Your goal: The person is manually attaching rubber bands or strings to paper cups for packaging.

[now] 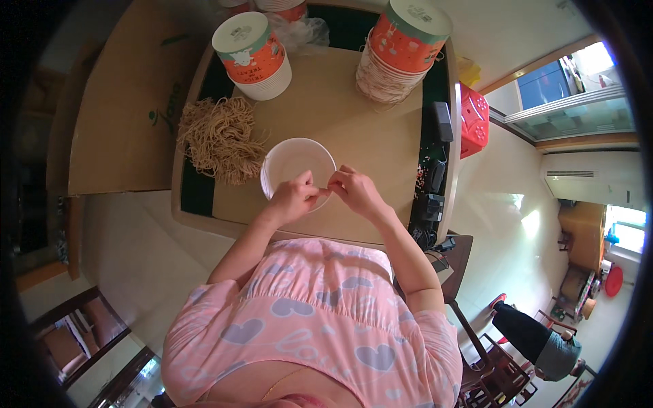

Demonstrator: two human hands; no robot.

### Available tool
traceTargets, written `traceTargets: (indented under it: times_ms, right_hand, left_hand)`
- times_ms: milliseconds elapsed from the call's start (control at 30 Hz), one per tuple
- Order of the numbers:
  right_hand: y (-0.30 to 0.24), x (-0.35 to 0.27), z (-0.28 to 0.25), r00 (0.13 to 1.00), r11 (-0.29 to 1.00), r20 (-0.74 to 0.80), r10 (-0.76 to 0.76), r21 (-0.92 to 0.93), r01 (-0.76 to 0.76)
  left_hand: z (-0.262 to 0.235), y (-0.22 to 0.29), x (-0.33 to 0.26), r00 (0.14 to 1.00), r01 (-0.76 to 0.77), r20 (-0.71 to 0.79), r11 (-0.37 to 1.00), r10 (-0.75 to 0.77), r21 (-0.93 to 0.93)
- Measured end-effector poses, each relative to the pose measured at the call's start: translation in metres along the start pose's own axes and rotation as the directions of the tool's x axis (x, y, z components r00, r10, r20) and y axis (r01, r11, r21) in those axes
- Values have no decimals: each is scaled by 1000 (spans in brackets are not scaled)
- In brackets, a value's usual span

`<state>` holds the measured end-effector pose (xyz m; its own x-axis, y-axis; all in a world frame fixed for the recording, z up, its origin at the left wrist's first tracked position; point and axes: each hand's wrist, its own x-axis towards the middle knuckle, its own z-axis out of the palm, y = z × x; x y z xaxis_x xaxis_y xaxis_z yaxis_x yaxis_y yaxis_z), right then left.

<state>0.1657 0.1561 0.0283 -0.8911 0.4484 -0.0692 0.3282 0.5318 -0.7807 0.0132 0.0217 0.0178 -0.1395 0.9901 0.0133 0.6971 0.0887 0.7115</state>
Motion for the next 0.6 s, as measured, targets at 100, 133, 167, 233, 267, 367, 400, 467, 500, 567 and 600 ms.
traceTargets:
  times_ms: [100, 133, 167, 233, 267, 367, 400, 467, 500, 567, 600]
  right_hand:
    - [-3, 1, 2, 1000, 999, -17, 16, 30, -16]
    - [-4, 0, 2, 999, 998, -36, 24, 53, -22]
    - [-1, 0, 3, 999, 998, -37, 25, 52, -23]
    - [3, 0, 7, 997, 998, -62, 38, 49, -35]
    - [4, 0, 8, 997, 998, -62, 38, 49, -35]
    - [3, 0, 9, 993, 994, -105, 59, 95, -49]
    - [3, 1, 10, 991, 995, -118, 60, 89, -50]
    - [2, 1, 11, 989, 995, -132, 63, 85, -52]
    - [1, 2, 11, 989, 992, -122, 81, 104, -68]
    - [1, 1, 10, 988, 989, -115, 101, 124, -86]
    - [1, 2, 10, 990, 990, -109, 94, 117, -81]
  left_hand:
    - [7, -6, 0, 995, -93, -21, 991, 95, 93]
    - [8, -6, 0, 994, -106, -21, 981, 110, 161]
    - [10, -5, 0, 992, -118, -20, 966, 125, 228]
    - [17, -4, 1, 992, -112, -27, 961, 123, 253]
    - [19, -4, 1, 992, -106, -34, 955, 120, 277]
    - [16, 2, 2, 991, -83, -98, 989, 96, 124]
    - [16, 2, 2, 991, -84, -96, 989, 97, 124]
    - [15, -1, -1, 993, -29, -119, 973, 2, -229]
    - [12, -4, -2, 993, -30, -116, 973, 3, -229]
    - [6, -12, -5, 998, -50, 16, 933, 60, -356]
    - [8, -14, -6, 998, -49, 15, 934, 58, -354]
